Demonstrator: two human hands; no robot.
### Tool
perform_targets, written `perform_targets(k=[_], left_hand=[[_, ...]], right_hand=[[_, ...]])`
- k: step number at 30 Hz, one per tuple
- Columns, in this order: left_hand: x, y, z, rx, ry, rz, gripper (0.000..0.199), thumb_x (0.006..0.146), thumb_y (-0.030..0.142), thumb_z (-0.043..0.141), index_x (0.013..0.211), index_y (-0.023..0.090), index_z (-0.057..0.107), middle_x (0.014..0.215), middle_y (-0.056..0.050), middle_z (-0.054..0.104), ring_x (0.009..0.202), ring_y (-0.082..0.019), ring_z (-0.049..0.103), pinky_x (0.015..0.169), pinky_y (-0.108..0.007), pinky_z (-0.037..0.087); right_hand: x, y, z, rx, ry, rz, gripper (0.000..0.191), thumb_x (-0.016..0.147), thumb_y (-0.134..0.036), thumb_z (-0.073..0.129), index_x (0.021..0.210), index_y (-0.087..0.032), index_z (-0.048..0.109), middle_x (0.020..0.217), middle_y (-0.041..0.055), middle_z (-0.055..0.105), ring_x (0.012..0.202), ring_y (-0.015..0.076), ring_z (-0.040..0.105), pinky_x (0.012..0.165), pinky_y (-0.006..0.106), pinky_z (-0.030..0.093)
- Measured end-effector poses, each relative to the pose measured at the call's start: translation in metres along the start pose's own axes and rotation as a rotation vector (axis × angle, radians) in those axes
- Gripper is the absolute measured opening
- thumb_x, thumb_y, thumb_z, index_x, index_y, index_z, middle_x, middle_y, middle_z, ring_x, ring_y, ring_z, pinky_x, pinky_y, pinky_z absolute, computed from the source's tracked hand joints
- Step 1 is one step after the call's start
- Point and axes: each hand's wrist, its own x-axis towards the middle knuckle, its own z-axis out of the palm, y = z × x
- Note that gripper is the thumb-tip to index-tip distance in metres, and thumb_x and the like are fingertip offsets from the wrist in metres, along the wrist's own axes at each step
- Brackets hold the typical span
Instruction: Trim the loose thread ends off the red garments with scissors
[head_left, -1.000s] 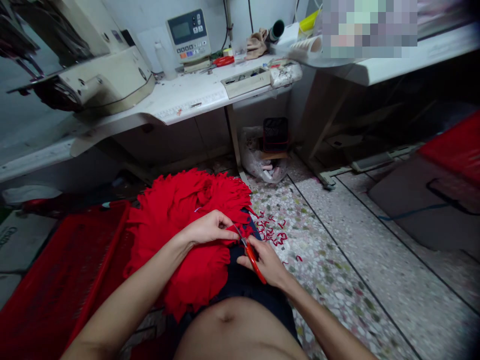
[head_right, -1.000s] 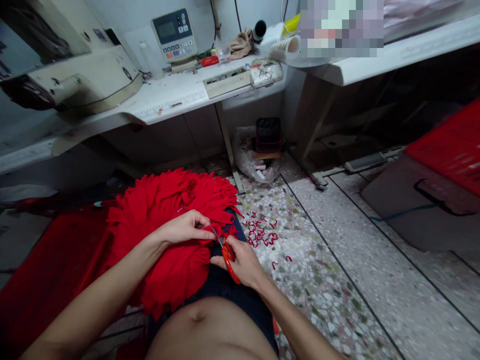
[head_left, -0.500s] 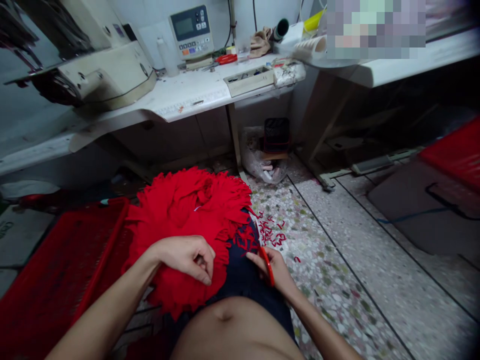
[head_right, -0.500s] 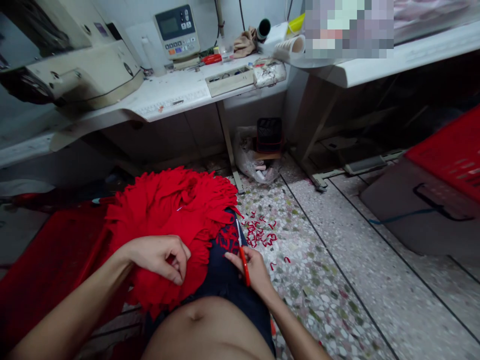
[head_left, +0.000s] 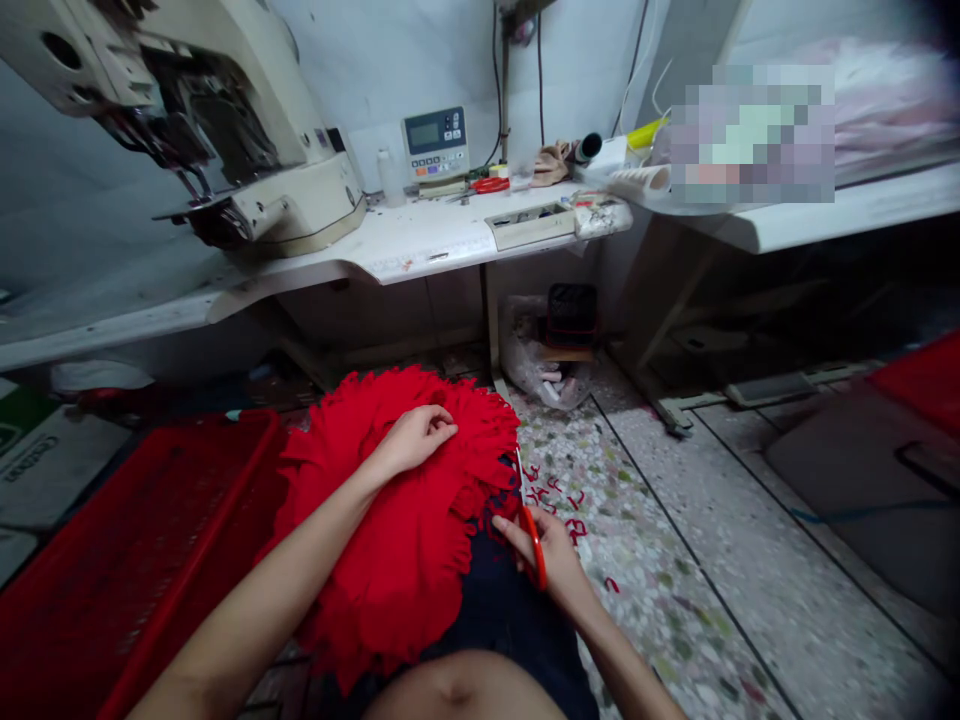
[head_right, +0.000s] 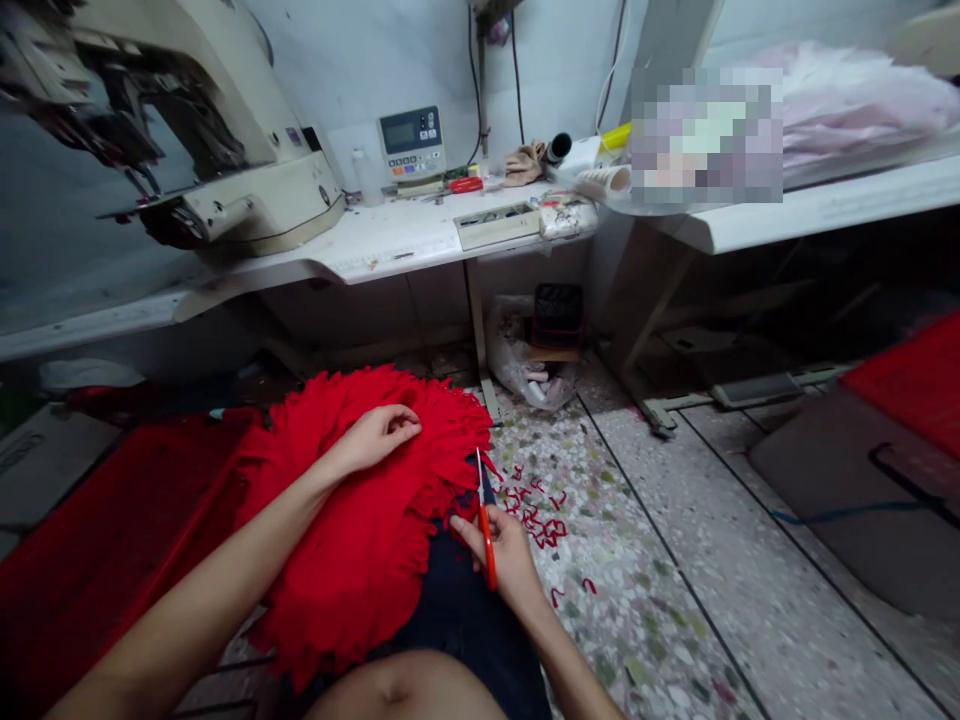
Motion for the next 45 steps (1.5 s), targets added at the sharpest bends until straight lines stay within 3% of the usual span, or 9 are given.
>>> perform_targets(k=[5,9,16,23,29,33,37,45], left_hand=[[0.010,-0.013,0.013,-0.122,-0.018,-0.070,0.026,0.076,0.034,0.075,0.088,0.014,0.063,0.068,0.002,0.057,0.059,-0.012,0.051,0.056,-0.022,0.037],[0.004,-0.013,0.010,-0.285,-0.048,-0.073,0.028,0.076,0.035,0.077,0.087,0.013,0.063,0.072,0.001,0.059,0.065,-0.011,0.054,0.061,-0.022,0.039],[-0.022,0.000,0.004,-0.662,-0.208,-0.263,0.048,0.066,0.028,0.090,0.104,0.012,0.065,0.086,-0.002,0.068,0.077,-0.010,0.062,0.075,-0.022,0.047],[-0.036,0.023,0.000,-0.590,-0.237,-0.173,0.039,0.070,0.033,0.089,0.095,0.013,0.068,0.082,0.000,0.067,0.073,-0.011,0.061,0.072,-0.023,0.046],[-0.040,0.030,0.002,-0.425,-0.294,0.013,0.027,0.081,0.038,0.079,0.080,0.012,0.073,0.080,0.001,0.059,0.074,-0.011,0.053,0.076,-0.024,0.041],[-0.044,0.028,0.007,-0.416,-0.243,0.009,0.028,0.082,0.040,0.079,0.081,0.012,0.075,0.082,0.000,0.059,0.078,-0.012,0.054,0.085,-0.026,0.041],[-0.047,0.026,0.012,-0.435,-0.207,-0.029,0.028,0.080,0.040,0.080,0.081,0.012,0.074,0.085,-0.002,0.061,0.081,-0.015,0.054,0.079,-0.025,0.041],[-0.051,0.022,0.018,-0.503,-0.247,-0.064,0.028,0.081,0.038,0.080,0.082,0.011,0.073,0.083,-0.001,0.061,0.076,-0.012,0.054,0.073,-0.023,0.041]], right_hand=[[-0.008,0.015,0.004,0.020,-0.022,0.064,0.059,0.068,-0.070,0.080,0.064,-0.023,0.045,0.043,-0.0078,0.046,0.035,0.0096,0.043,0.035,0.021,0.030],[-0.016,0.018,-0.001,0.022,-0.024,0.064,0.058,0.068,-0.068,0.081,0.064,-0.023,0.045,0.045,-0.0076,0.046,0.036,0.0096,0.043,0.035,0.021,0.030],[-0.027,0.006,-0.011,0.028,-0.061,0.065,0.055,0.075,-0.065,0.079,0.065,-0.023,0.045,0.045,-0.0078,0.045,0.036,0.0099,0.044,0.037,0.021,0.033],[-0.036,-0.002,-0.010,-0.004,-0.133,0.028,0.054,0.080,-0.067,0.073,0.069,-0.023,0.044,0.051,-0.0077,0.044,0.041,0.0101,0.044,0.040,0.021,0.032],[-0.048,-0.021,-0.011,-0.162,-0.328,-0.191,0.045,0.100,-0.064,0.048,0.085,-0.021,0.050,0.077,-0.0009,0.054,0.068,0.0147,0.051,0.063,0.026,0.043],[-0.049,-0.026,-0.010,-0.242,-0.404,-0.215,0.043,0.103,-0.060,0.044,0.086,-0.021,0.050,0.077,-0.0011,0.055,0.068,0.0148,0.049,0.065,0.026,0.041],[-0.042,-0.031,-0.001,-0.234,-0.417,-0.228,0.043,0.104,-0.060,0.043,0.087,-0.021,0.049,0.077,-0.0014,0.056,0.068,0.0146,0.050,0.064,0.026,0.040],[-0.025,-0.050,0.010,-0.238,-0.414,-0.234,0.045,0.100,-0.062,0.050,0.081,-0.021,0.046,0.072,-0.0035,0.051,0.065,0.0137,0.047,0.061,0.024,0.037]])
